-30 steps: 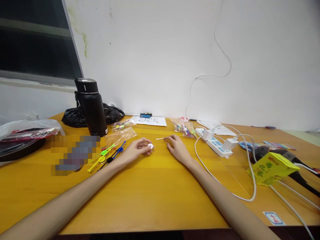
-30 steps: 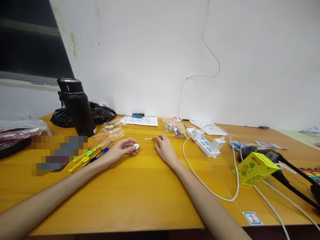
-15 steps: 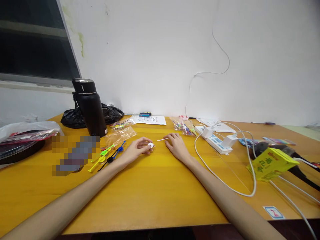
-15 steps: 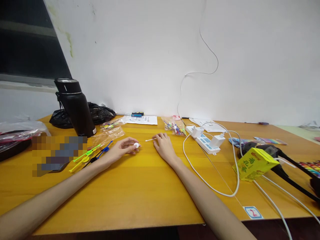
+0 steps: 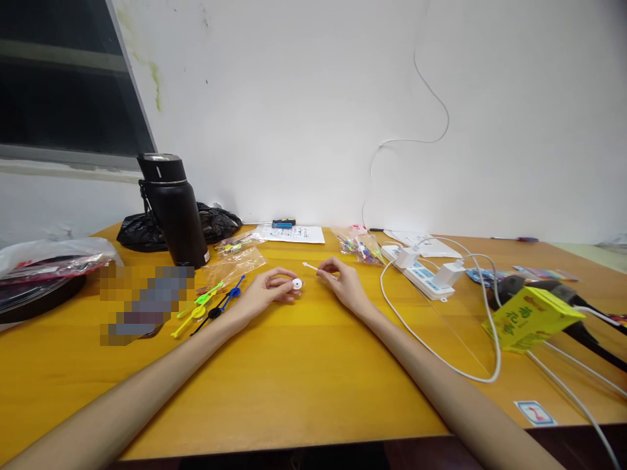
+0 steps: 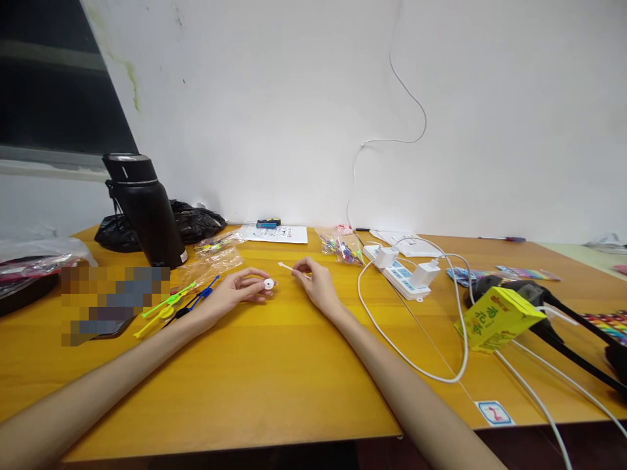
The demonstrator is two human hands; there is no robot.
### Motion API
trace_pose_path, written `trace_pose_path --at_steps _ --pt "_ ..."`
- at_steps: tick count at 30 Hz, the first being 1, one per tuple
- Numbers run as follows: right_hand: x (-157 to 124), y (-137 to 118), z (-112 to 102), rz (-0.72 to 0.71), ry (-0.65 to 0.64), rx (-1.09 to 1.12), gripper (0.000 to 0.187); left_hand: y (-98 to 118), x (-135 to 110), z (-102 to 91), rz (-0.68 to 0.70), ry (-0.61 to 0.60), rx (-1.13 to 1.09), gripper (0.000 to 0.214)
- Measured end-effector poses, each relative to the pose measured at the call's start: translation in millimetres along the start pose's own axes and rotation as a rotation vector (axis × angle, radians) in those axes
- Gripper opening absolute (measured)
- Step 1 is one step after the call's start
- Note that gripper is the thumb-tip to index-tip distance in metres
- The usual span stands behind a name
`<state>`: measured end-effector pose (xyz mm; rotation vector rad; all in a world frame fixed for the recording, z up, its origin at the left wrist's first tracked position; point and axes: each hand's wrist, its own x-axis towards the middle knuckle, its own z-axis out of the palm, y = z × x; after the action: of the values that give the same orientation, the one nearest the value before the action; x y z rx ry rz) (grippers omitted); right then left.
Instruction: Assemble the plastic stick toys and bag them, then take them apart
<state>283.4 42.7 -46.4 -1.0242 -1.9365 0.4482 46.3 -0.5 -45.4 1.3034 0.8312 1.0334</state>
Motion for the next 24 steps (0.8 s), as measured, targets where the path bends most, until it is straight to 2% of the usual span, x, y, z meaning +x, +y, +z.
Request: trace_pose_path --at_steps 5,12,18,24 --pt "-3 -24 7 -0.049 0.018 0.102 0.014 1 0 -0.7 0.001 0.014 -0.022 0.051" --pt "-5 -30 2 0.051 0.077 0.231 0.021 2 1 -0.3 -0.022 0.041 -0.04 0.05" --pt "-4 -30 7 0.107 0.008 0.431 0.024 0 1 -1.8 0.03 0.066 -0.03 0.051" --pt "-8 -40 12 0.048 -0.086 0.358 0.024 -2 2 -3.3 0.126 0.014 0.028 0.052"
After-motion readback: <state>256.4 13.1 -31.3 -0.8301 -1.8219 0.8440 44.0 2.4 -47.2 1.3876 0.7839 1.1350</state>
